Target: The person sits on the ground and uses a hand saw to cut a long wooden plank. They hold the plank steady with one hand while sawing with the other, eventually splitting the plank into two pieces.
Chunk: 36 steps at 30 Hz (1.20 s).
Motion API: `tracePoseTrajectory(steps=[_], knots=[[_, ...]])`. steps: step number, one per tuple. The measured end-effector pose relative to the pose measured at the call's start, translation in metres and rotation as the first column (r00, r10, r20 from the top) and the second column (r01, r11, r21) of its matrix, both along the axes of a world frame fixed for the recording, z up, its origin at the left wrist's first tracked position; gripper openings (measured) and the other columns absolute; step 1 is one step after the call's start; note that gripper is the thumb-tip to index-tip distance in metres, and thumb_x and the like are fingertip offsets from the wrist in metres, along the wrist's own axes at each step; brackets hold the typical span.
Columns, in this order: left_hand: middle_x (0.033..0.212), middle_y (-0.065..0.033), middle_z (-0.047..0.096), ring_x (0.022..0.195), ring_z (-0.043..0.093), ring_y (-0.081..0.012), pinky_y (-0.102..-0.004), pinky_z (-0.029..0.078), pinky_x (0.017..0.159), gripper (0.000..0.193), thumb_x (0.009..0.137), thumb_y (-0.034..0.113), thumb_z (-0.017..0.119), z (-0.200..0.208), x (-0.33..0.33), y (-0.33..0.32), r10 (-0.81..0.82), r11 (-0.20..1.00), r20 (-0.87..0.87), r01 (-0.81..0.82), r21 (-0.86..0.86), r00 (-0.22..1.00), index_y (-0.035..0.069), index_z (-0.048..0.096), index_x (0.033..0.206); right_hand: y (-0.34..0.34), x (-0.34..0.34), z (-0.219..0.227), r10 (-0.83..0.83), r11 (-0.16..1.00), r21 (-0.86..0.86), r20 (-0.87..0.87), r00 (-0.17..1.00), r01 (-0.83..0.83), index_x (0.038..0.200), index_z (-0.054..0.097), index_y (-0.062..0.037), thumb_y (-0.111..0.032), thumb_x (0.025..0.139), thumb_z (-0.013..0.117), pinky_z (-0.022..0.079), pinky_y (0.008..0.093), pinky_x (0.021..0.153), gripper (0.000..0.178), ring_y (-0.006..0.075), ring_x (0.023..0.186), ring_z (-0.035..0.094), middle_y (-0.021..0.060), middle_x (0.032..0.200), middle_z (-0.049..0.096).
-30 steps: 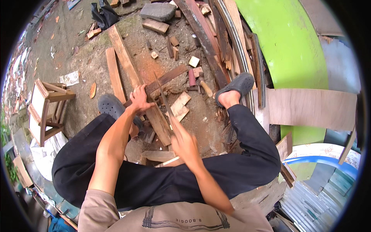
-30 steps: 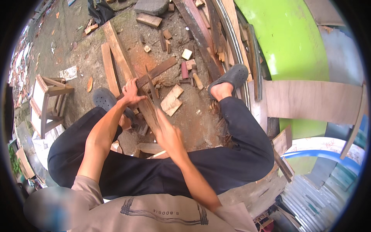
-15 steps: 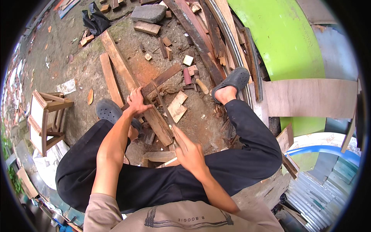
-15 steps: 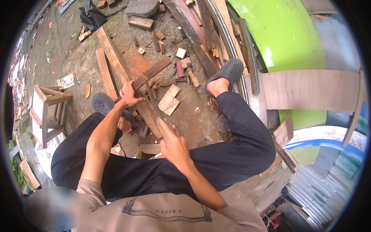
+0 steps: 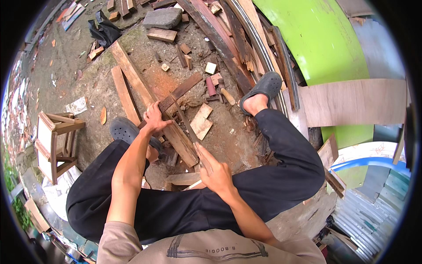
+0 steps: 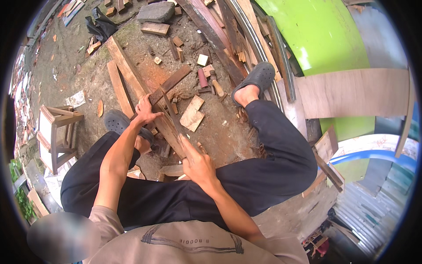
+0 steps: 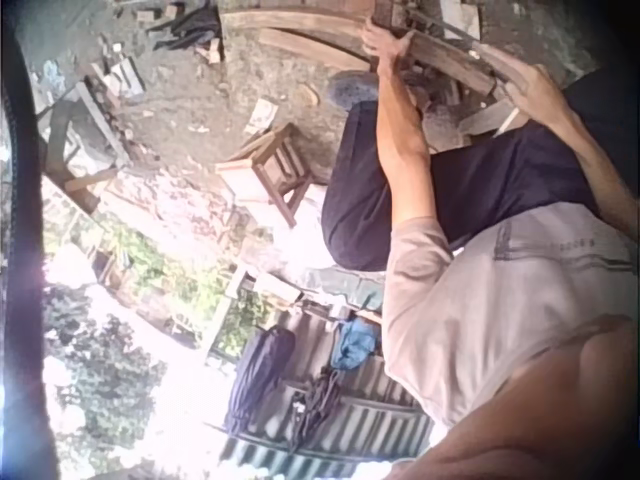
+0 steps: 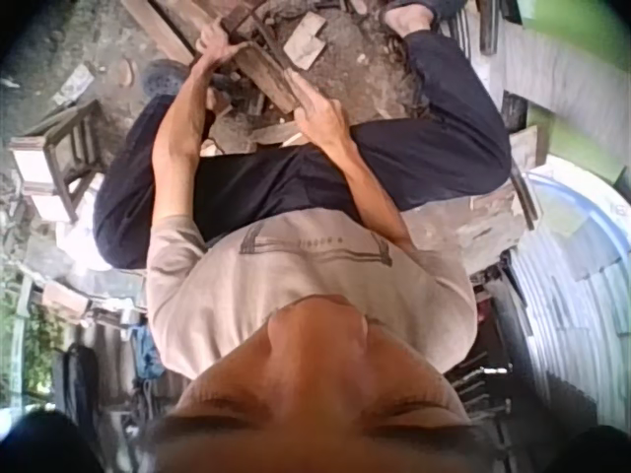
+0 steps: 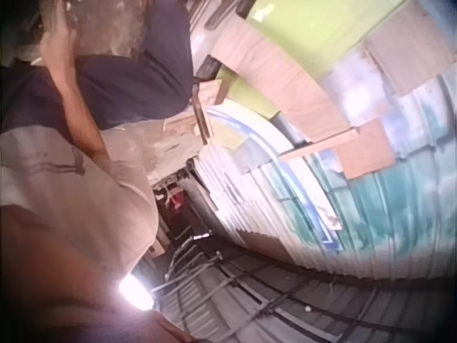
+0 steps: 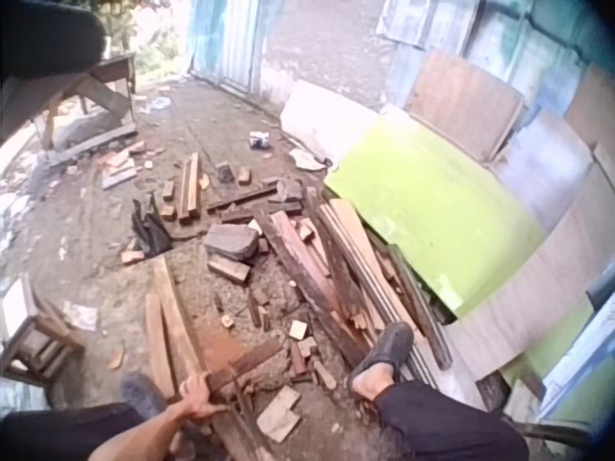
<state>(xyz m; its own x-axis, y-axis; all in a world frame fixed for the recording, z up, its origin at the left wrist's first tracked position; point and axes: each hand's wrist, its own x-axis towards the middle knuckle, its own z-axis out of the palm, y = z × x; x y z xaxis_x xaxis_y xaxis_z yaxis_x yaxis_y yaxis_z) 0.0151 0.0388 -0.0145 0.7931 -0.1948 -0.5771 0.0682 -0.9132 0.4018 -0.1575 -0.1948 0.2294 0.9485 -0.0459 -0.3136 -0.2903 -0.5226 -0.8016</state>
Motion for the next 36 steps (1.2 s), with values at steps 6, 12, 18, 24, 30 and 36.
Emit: tracePoseTrajectory(steps=[6, 12, 18, 24, 30, 36], knots=[[0.156, -0.0212, 0.024, 0.15, 0.015, -0.04, -0.0591, 0.015, 0.118, 0.125, 0.063, 0.055, 0.087, -0.011, 0.0, -0.002, -0.003, 0.999, 0.043, 0.005, -0.052, 0.999, 0.009, 0.018, 0.155, 0.035, 0.092, -0.088, -0.007, 1.0, -0.001, -0.133, 0.991, 0.007, 0.149, 0.047, -0.0171, -0.011, 0.084, 0.057, 0.054, 0.0474, 0.064, 0.066, 0.0418, 0.064, 0.065, 0.0267, 0.077, 0.066], [0.155, -0.0214, 0.025, 0.15, 0.016, -0.0398, -0.0582, 0.016, 0.118, 0.123, 0.064, 0.053, 0.088, 0.007, -0.001, 0.0, -0.027, 1.0, -0.007, 0.027, -0.014, 1.0, 0.009, 0.018, 0.155, -0.003, -0.009, -0.017, -0.035, 0.998, 0.051, 0.038, 0.999, 0.033, 0.149, 0.048, -0.0185, -0.009, 0.084, 0.056, 0.061, 0.0427, 0.076, 0.066, 0.0418, 0.082, 0.071, 0.0182, 0.108, 0.073], [0.157, -0.022, 0.023, 0.15, 0.016, -0.0397, -0.0568, 0.016, 0.118, 0.123, 0.065, 0.052, 0.087, -0.003, -0.001, 0.003, -0.025, 1.0, 0.001, 0.025, -0.005, 1.0, 0.009, 0.016, 0.155, 0.03, 0.074, -0.055, -0.062, 0.998, -0.004, -0.012, 0.998, 0.062, 0.149, 0.047, -0.0215, -0.015, 0.086, 0.058, 0.055, 0.0513, 0.06, 0.064, 0.0429, 0.063, 0.067, 0.0227, 0.069, 0.066], [0.154, -0.0265, 0.023, 0.147, 0.018, -0.0437, -0.0568, 0.015, 0.118, 0.124, 0.064, 0.048, 0.088, 0.008, 0.002, -0.001, -0.013, 0.999, -0.016, 0.012, -0.053, 1.0, 0.005, 0.015, 0.155, 0.01, 0.026, -0.007, 0.015, 1.0, -0.003, -0.143, 0.99, -0.015, 0.153, 0.04, -0.0243, -0.012, 0.084, 0.061, 0.058, 0.0538, 0.071, 0.073, 0.0446, 0.075, 0.07, 0.0221, 0.094, 0.072], [0.152, -0.026, 0.027, 0.147, 0.02, -0.0423, -0.0577, 0.016, 0.117, 0.123, 0.064, 0.05, 0.086, -0.003, 0.004, 0.01, -0.009, 0.998, 0.069, 0.013, -0.063, 0.998, 0.004, 0.016, 0.154, 0.024, 0.045, 0.008, 0.044, 0.995, -0.076, -0.215, 0.976, -0.062, 0.152, 0.042, -0.0243, -0.014, 0.085, 0.061, 0.056, 0.0564, 0.07, 0.071, 0.0479, 0.073, 0.068, 0.0275, 0.081, 0.069], [0.153, -0.024, 0.028, 0.147, 0.021, -0.041, -0.0578, 0.016, 0.117, 0.123, 0.064, 0.052, 0.087, -0.015, 0.003, 0.012, -0.027, 0.998, 0.089, 0.032, -0.055, 0.996, 0.006, 0.017, 0.155, 0.022, 0.074, -0.023, 0.015, 1.0, 0.011, -0.192, 0.981, -0.013, 0.148, 0.049, -0.0174, -0.015, 0.084, 0.061, 0.058, 0.0484, 0.064, 0.066, 0.0422, 0.064, 0.068, 0.0237, 0.069, 0.067]])
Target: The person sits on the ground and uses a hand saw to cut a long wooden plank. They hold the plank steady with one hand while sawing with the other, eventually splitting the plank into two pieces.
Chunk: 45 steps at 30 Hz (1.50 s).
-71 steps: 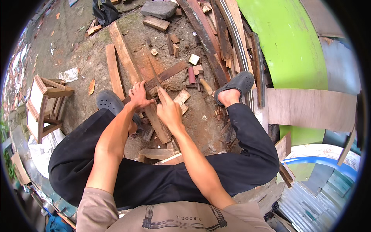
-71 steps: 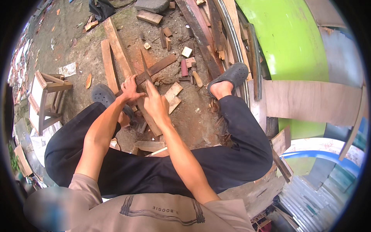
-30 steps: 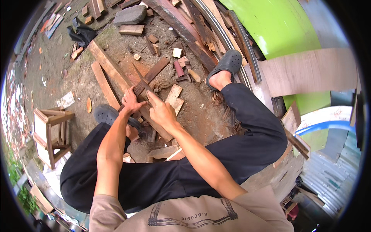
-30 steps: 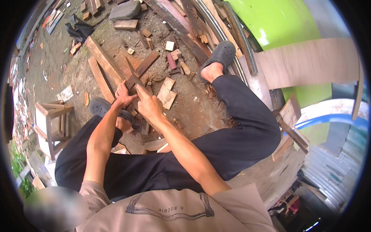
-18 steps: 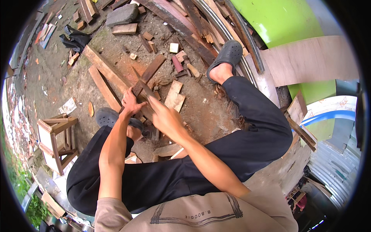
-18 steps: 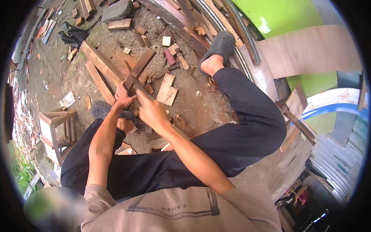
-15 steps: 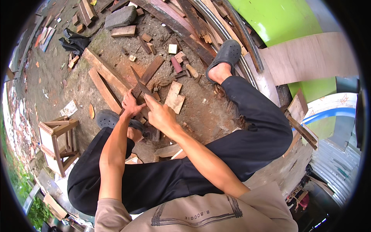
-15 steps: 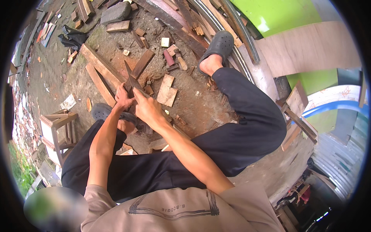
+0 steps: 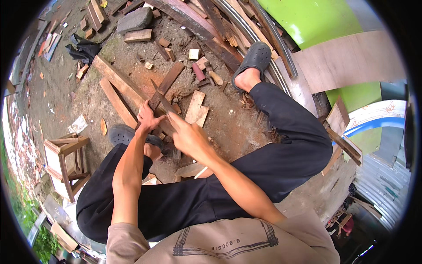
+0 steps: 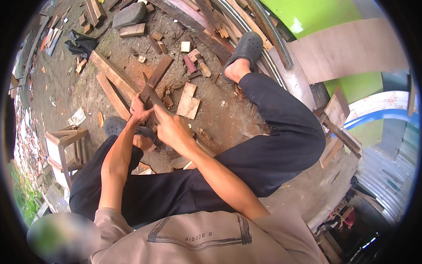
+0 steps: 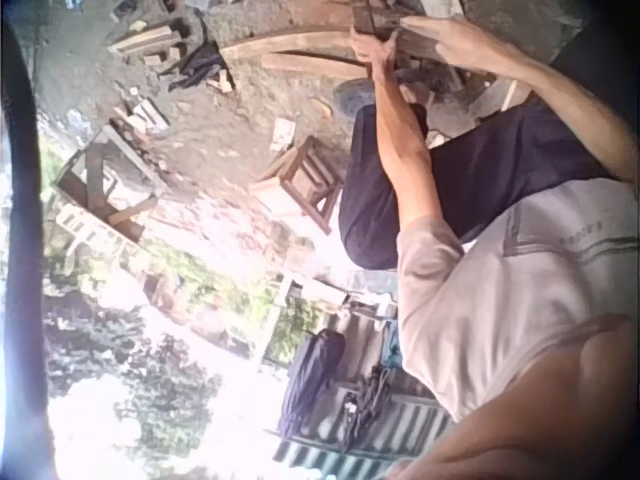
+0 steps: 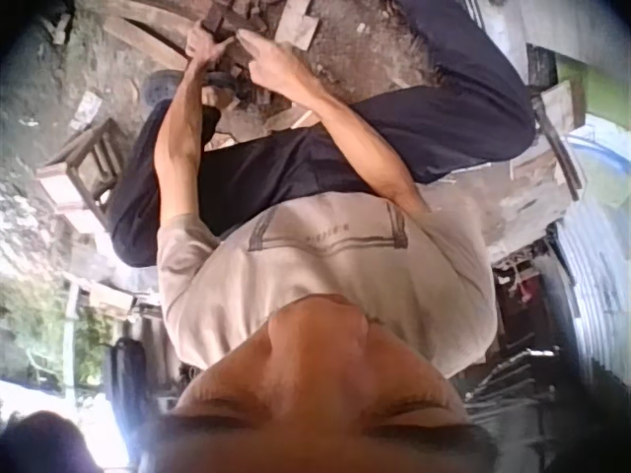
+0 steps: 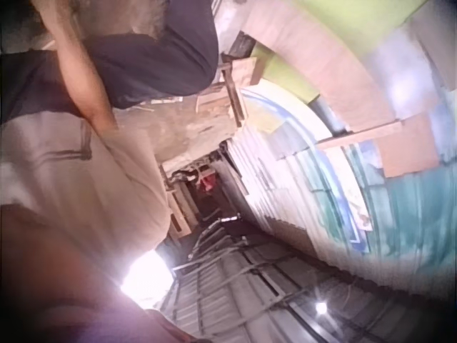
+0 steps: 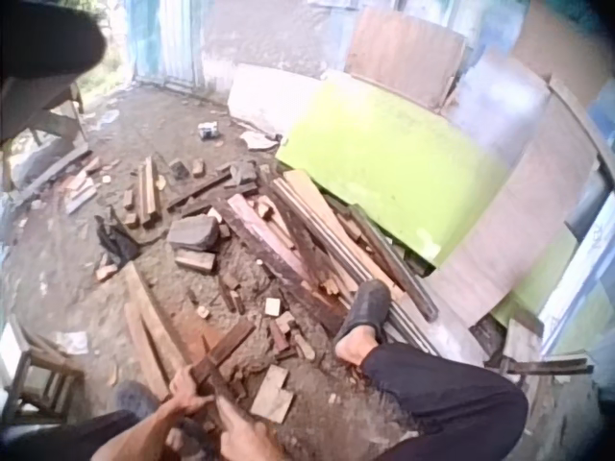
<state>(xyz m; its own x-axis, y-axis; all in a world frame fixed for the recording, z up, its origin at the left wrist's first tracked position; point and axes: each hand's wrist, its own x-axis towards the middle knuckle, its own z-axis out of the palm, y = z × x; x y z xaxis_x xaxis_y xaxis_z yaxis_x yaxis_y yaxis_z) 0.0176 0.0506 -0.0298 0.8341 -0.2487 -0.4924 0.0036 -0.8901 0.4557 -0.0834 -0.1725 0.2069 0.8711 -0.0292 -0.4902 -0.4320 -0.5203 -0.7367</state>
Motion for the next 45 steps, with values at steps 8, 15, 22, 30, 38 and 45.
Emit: tracePoseTrajectory(steps=[8, 15, 22, 30, 38, 45], knots=[[0.154, -0.0229, 0.026, 0.146, 0.023, -0.0407, -0.0568, 0.017, 0.116, 0.124, 0.064, 0.053, 0.086, -0.002, 0.0, -0.001, -0.01, 1.0, 0.016, 0.01, 0.005, 1.0, 0.008, 0.016, 0.156, 0.009, -0.006, -0.024, -0.044, 0.999, -0.012, 0.151, 0.988, 0.046, 0.149, 0.048, -0.0171, -0.012, 0.082, 0.061, 0.056, 0.0501, 0.063, 0.068, 0.0415, 0.061, 0.066, 0.0244, 0.076, 0.068], [0.154, -0.0255, 0.024, 0.149, 0.016, -0.0429, -0.0592, 0.014, 0.117, 0.124, 0.065, 0.054, 0.086, 0.009, -0.003, -0.006, -0.004, 1.0, -0.024, 0.004, 0.02, 1.0, 0.005, 0.015, 0.155, -0.014, -0.047, 0.02, -0.037, 0.999, 0.0, 0.063, 0.997, 0.037, 0.149, 0.047, -0.0189, -0.011, 0.083, 0.06, 0.056, 0.0514, 0.067, 0.068, 0.0433, 0.071, 0.069, 0.026, 0.084, 0.07], [0.154, -0.0239, 0.025, 0.148, 0.017, -0.0413, -0.0587, 0.014, 0.117, 0.122, 0.065, 0.051, 0.086, 0.012, -0.003, -0.015, 0.015, 1.0, -0.032, -0.015, 0.013, 0.999, 0.006, 0.016, 0.155, 0.006, 0.023, -0.028, -0.008, 0.997, -0.072, -0.057, 0.998, 0.004, 0.148, 0.049, -0.0193, -0.014, 0.084, 0.061, 0.055, 0.0519, 0.073, 0.065, 0.044, 0.081, 0.069, 0.0265, 0.096, 0.07], [0.153, -0.0225, 0.028, 0.147, 0.021, -0.0405, -0.0587, 0.017, 0.116, 0.119, 0.065, 0.05, 0.086, 0.013, -0.005, -0.009, 0.018, 1.0, 0.001, -0.018, 0.016, 1.0, 0.008, 0.02, 0.155, -0.016, -0.053, 0.034, 0.024, 0.997, -0.07, -0.001, 1.0, -0.024, 0.151, 0.044, -0.0222, -0.015, 0.085, 0.062, 0.056, 0.0547, 0.075, 0.069, 0.0482, 0.08, 0.068, 0.0301, 0.092, 0.068], [0.153, -0.0232, 0.027, 0.147, 0.021, -0.0412, -0.058, 0.015, 0.117, 0.12, 0.064, 0.052, 0.085, 0.009, -0.018, 0.001, 0.032, 0.999, -0.037, -0.032, 0.006, 0.999, 0.009, 0.019, 0.155, 0.007, -0.005, -0.027, -0.047, 0.999, 0.002, 0.029, 0.998, 0.047, 0.147, 0.051, -0.0161, -0.013, 0.083, 0.062, 0.056, 0.0503, 0.06, 0.065, 0.0413, 0.059, 0.066, 0.0235, 0.074, 0.068], [0.154, -0.0229, 0.027, 0.147, 0.021, -0.0413, -0.058, 0.015, 0.117, 0.122, 0.064, 0.053, 0.086, 0.011, 0.001, -0.01, 0.031, 0.998, -0.013, -0.03, 0.046, 0.999, 0.009, 0.018, 0.156, -0.006, -0.027, -0.007, -0.001, 0.996, -0.093, 0.062, 0.998, 0.007, 0.147, 0.051, -0.0194, -0.012, 0.082, 0.061, 0.058, 0.0485, 0.068, 0.066, 0.0412, 0.067, 0.069, 0.0236, 0.083, 0.07]])
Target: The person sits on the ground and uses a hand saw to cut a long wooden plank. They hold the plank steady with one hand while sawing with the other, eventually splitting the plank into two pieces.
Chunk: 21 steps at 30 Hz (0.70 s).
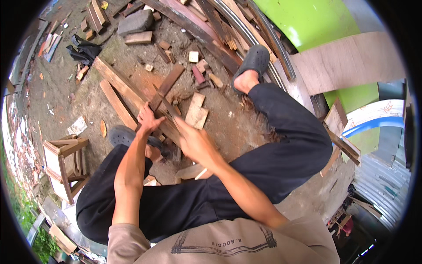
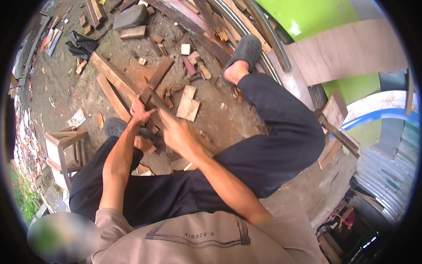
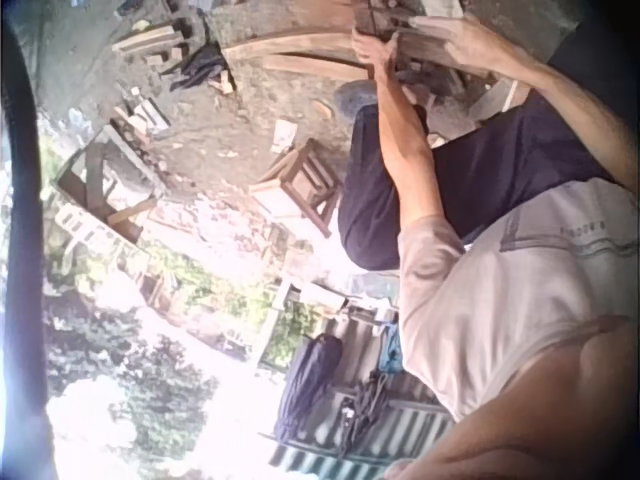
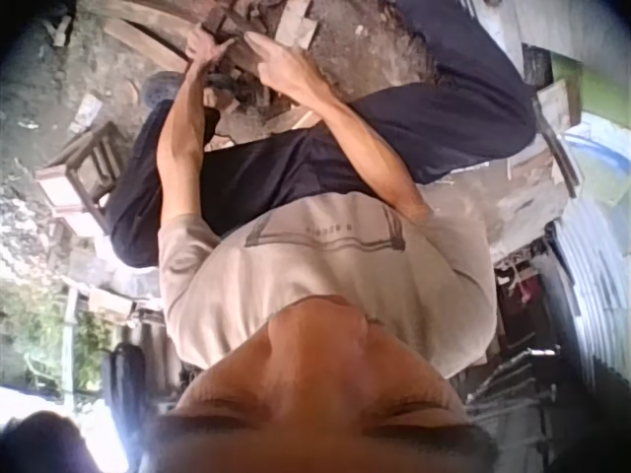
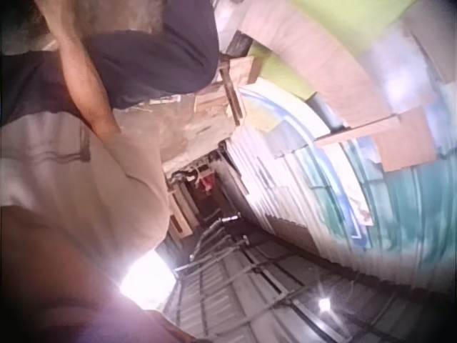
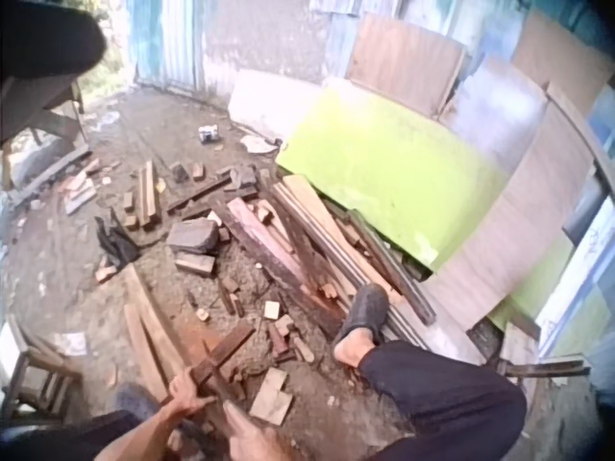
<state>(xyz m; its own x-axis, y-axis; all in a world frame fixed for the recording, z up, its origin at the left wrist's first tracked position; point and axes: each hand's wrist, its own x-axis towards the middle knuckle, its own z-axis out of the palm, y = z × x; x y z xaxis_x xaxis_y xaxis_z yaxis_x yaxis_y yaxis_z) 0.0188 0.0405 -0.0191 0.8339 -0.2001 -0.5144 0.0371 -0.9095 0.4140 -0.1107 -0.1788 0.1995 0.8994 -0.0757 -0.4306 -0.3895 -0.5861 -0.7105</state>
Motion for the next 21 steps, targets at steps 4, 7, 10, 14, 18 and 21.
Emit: tracePoseTrajectory(steps=[4, 7, 10, 14, 18, 21], knots=[[0.155, -0.0231, 0.026, 0.147, 0.021, -0.0412, -0.0587, 0.015, 0.117, 0.123, 0.064, 0.053, 0.086, -0.007, -0.005, 0.005, -0.012, 1.0, -0.006, 0.012, -0.016, 1.0, 0.009, 0.017, 0.156, 0.013, 0.039, -0.025, -0.027, 0.998, 0.063, -0.074, 0.997, 0.032, 0.147, 0.05, -0.0207, -0.01, 0.081, 0.06, 0.058, 0.0511, 0.074, 0.068, 0.0436, 0.078, 0.07, 0.0254, 0.091, 0.071], [0.155, -0.0236, 0.026, 0.148, 0.02, -0.0416, -0.0593, 0.015, 0.117, 0.123, 0.064, 0.053, 0.086, -0.005, -0.002, -0.001, -0.022, 1.0, -0.02, 0.022, 0.005, 1.0, 0.008, 0.017, 0.155, 0.008, -0.012, -0.007, -0.043, 0.996, 0.074, 0.058, 0.997, 0.038, 0.148, 0.048, -0.0215, -0.012, 0.082, 0.061, 0.058, 0.0532, 0.07, 0.068, 0.045, 0.076, 0.07, 0.0277, 0.085, 0.07], [0.155, -0.024, 0.025, 0.149, 0.018, -0.0417, -0.061, 0.014, 0.116, 0.123, 0.064, 0.053, 0.086, 0.008, -0.006, -0.004, -0.002, 1.0, -0.055, 0.001, -0.02, 0.998, 0.007, 0.017, 0.155, -0.001, -0.039, 0.018, -0.016, 1.0, -0.005, 0.059, 0.998, 0.016, 0.148, 0.048, -0.02, -0.013, 0.083, 0.059, 0.055, 0.0541, 0.068, 0.066, 0.0462, 0.073, 0.068, 0.0267, 0.078, 0.068], [0.156, -0.0241, 0.023, 0.15, 0.016, -0.0417, -0.0621, 0.012, 0.117, 0.123, 0.065, 0.052, 0.086, -0.008, -0.004, 0.003, 0.014, 1.0, -0.002, -0.014, 0.006, 1.0, 0.007, 0.017, 0.155, 0.018, 0.02, -0.006, -0.028, 0.999, 0.042, 0.014, 1.0, 0.028, 0.147, 0.049, -0.0202, -0.013, 0.083, 0.058, 0.055, 0.0534, 0.067, 0.066, 0.0471, 0.07, 0.067, 0.0244, 0.073, 0.068], [0.157, -0.0231, 0.024, 0.15, 0.014, -0.0413, -0.062, 0.013, 0.117, 0.122, 0.066, 0.052, 0.087, -0.002, -0.01, -0.009, -0.024, 1.0, 0.006, 0.024, 0.015, 1.0, 0.008, 0.017, 0.155, 0.018, 0.04, -0.041, -0.044, 0.997, 0.066, -0.061, 0.997, 0.048, 0.147, 0.05, -0.0195, -0.013, 0.082, 0.058, 0.056, 0.0514, 0.069, 0.065, 0.0448, 0.072, 0.069, 0.0249, 0.08, 0.07], [0.157, -0.024, 0.021, 0.151, 0.013, -0.0417, -0.0619, 0.011, 0.118, 0.121, 0.068, 0.053, 0.086, 0.003, -0.004, -0.004, 0.003, 0.999, -0.043, -0.002, 0.041, 0.999, 0.007, 0.015, 0.155, 0.006, -0.022, -0.009, -0.062, 0.993, 0.105, 0.104, 0.993, 0.051, 0.148, 0.05, -0.0194, -0.009, 0.081, 0.057, 0.058, 0.0497, 0.074, 0.068, 0.042, 0.079, 0.072, 0.0235, 0.099, 0.071]])
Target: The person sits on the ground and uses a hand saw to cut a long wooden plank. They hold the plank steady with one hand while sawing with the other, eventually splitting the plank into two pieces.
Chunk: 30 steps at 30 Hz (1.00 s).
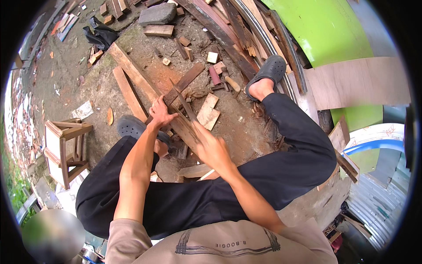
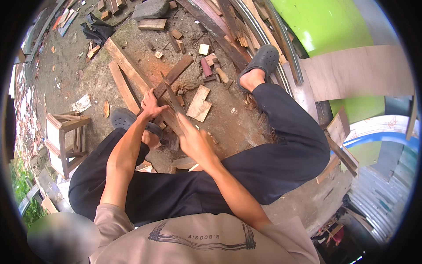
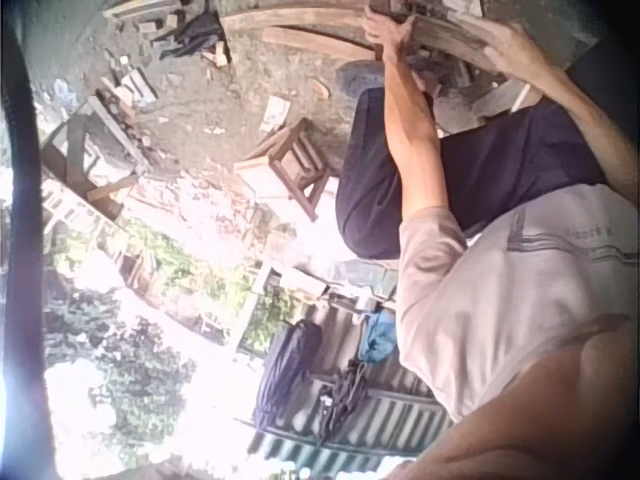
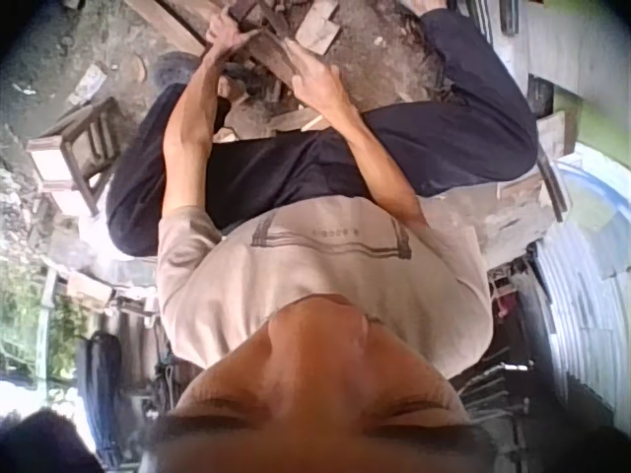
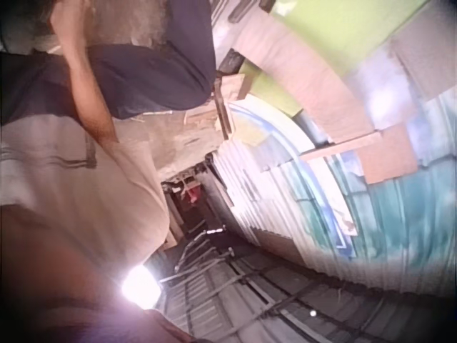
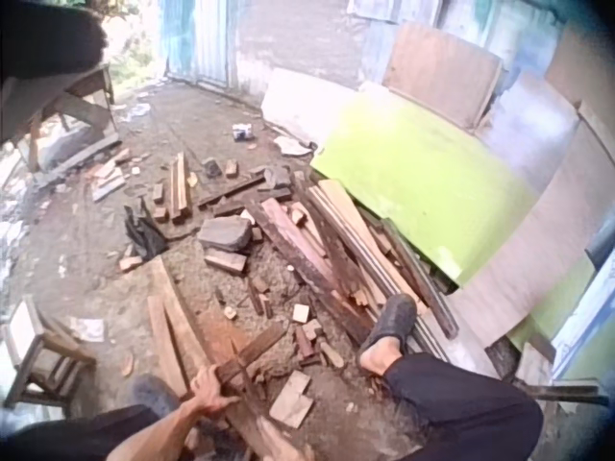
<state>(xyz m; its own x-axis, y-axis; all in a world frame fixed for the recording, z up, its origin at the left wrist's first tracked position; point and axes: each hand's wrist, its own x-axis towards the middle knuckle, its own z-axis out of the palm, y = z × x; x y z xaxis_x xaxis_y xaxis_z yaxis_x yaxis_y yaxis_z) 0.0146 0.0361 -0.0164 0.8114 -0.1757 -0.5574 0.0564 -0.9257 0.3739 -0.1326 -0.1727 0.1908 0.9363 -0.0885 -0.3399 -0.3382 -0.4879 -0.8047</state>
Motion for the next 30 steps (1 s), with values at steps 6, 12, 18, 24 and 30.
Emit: tracePoseTrajectory(steps=[6, 12, 18, 24, 30], knots=[[0.156, -0.0242, 0.023, 0.15, 0.014, -0.042, -0.061, 0.011, 0.118, 0.123, 0.066, 0.052, 0.087, -0.003, -0.008, -0.001, -0.001, 1.0, -0.011, 0.001, -0.01, 1.0, 0.009, 0.015, 0.156, 0.017, 0.043, 0.003, 0.073, 0.987, -0.125, -0.238, 0.969, -0.105, 0.148, 0.049, -0.0174, -0.008, 0.08, 0.057, 0.06, 0.0467, 0.071, 0.069, 0.0417, 0.08, 0.072, 0.0217, 0.104, 0.072], [0.157, -0.0264, 0.021, 0.151, 0.013, -0.043, -0.0611, 0.011, 0.118, 0.122, 0.066, 0.051, 0.087, -0.002, -0.003, 0.0, 0.017, 1.0, -0.001, -0.017, -0.017, 1.0, 0.009, 0.016, 0.155, 0.003, 0.029, 0.002, 0.072, 0.994, -0.07, -0.101, 0.992, -0.079, 0.148, 0.049, -0.0194, -0.009, 0.082, 0.057, 0.058, 0.0472, 0.068, 0.068, 0.0435, 0.077, 0.071, 0.0256, 0.091, 0.072], [0.156, -0.0272, 0.022, 0.151, 0.012, -0.0441, -0.0622, 0.011, 0.118, 0.118, 0.067, 0.049, 0.086, -0.002, 0.001, -0.004, 0.032, 0.998, 0.039, -0.03, -0.046, 0.999, 0.009, 0.018, 0.155, 0.007, 0.02, 0.023, 0.014, 0.995, -0.102, -0.062, 0.998, -0.02, 0.146, 0.052, -0.0185, -0.013, 0.083, 0.057, 0.056, 0.0492, 0.069, 0.063, 0.0438, 0.075, 0.07, 0.0295, 0.082, 0.068], [0.156, -0.0268, 0.021, 0.151, 0.011, -0.0437, -0.0644, 0.009, 0.117, 0.121, 0.065, 0.053, 0.086, -0.005, -0.007, -0.002, 0.032, 0.997, 0.025, -0.03, -0.067, 0.999, 0.012, 0.017, 0.155, 0.013, 0.049, -0.002, 0.028, 0.998, -0.059, -0.111, 0.993, -0.035, 0.145, 0.053, -0.0175, -0.013, 0.083, 0.057, 0.056, 0.0489, 0.072, 0.062, 0.0447, 0.077, 0.07, 0.0285, 0.092, 0.069], [0.157, -0.0268, 0.018, 0.151, 0.008, -0.0434, -0.0644, 0.008, 0.117, 0.121, 0.065, 0.052, 0.086, -0.003, -0.004, -0.001, 0.039, 0.997, 0.008, -0.039, -0.067, 0.999, 0.013, 0.015, 0.154, 0.003, 0.002, 0.025, 0.041, 0.995, -0.089, 0.016, 0.999, -0.039, 0.147, 0.051, -0.0181, -0.012, 0.083, 0.059, 0.056, 0.0531, 0.069, 0.065, 0.047, 0.073, 0.068, 0.0287, 0.079, 0.068]])
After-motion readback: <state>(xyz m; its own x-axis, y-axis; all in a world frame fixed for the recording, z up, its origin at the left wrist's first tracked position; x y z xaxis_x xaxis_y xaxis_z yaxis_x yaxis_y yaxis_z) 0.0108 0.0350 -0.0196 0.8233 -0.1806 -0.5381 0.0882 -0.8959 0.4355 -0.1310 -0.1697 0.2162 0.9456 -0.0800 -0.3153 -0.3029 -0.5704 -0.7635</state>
